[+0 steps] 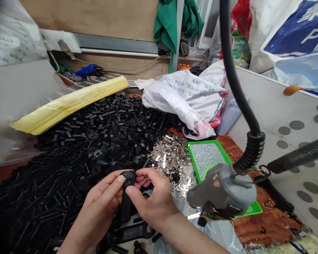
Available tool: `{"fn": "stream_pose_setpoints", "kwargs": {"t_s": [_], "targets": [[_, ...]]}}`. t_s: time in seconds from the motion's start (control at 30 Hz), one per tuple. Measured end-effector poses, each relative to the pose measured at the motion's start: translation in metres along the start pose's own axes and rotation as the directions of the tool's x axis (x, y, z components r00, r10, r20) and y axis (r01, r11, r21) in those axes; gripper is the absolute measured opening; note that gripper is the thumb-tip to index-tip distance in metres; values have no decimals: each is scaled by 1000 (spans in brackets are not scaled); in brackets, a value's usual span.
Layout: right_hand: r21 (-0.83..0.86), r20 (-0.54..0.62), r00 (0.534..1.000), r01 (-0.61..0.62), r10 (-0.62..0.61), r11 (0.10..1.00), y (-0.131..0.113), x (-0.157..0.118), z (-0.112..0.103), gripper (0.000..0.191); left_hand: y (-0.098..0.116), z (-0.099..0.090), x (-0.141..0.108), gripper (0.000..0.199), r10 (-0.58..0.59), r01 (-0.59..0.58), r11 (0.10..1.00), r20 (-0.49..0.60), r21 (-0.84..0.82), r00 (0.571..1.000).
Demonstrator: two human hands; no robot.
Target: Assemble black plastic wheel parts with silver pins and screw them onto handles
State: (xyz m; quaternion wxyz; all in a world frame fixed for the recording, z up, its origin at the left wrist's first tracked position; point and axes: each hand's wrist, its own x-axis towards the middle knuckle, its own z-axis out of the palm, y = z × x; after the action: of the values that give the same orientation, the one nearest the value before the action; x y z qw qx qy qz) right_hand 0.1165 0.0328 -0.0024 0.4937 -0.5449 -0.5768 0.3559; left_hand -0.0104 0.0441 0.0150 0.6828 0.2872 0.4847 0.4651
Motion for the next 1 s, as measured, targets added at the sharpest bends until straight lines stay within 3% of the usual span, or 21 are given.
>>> {"fn": "stream_pose_setpoints", "kwargs": {"t_s": [0.3, 0.5, 0.6, 0.77, 1.0], "targets": [[212, 99, 977, -204, 187, 956, -4, 2, -2, 23, 0, 1, 0, 37, -9, 9, 999, 3, 45, 1000], [389, 186, 931, -363, 314, 847, -1, 6, -3, 20, -6, 2, -2, 31, 51, -54, 991, 33, 122, 998], [388, 180, 926, -376, 331, 842, 1, 7, -5, 16, -8, 4, -2, 29, 73, -71, 979, -4, 192, 997], [443, 200, 904, -427, 378, 788, 5, 10, -5, 15, -8, 2, 2, 31, -23, 8, 982, 83, 187, 996], [560, 105, 910, -387, 401, 733, 13, 15, 1, 18, 1, 6, 3, 36, -82, 63, 987, 122, 149, 989]]}}
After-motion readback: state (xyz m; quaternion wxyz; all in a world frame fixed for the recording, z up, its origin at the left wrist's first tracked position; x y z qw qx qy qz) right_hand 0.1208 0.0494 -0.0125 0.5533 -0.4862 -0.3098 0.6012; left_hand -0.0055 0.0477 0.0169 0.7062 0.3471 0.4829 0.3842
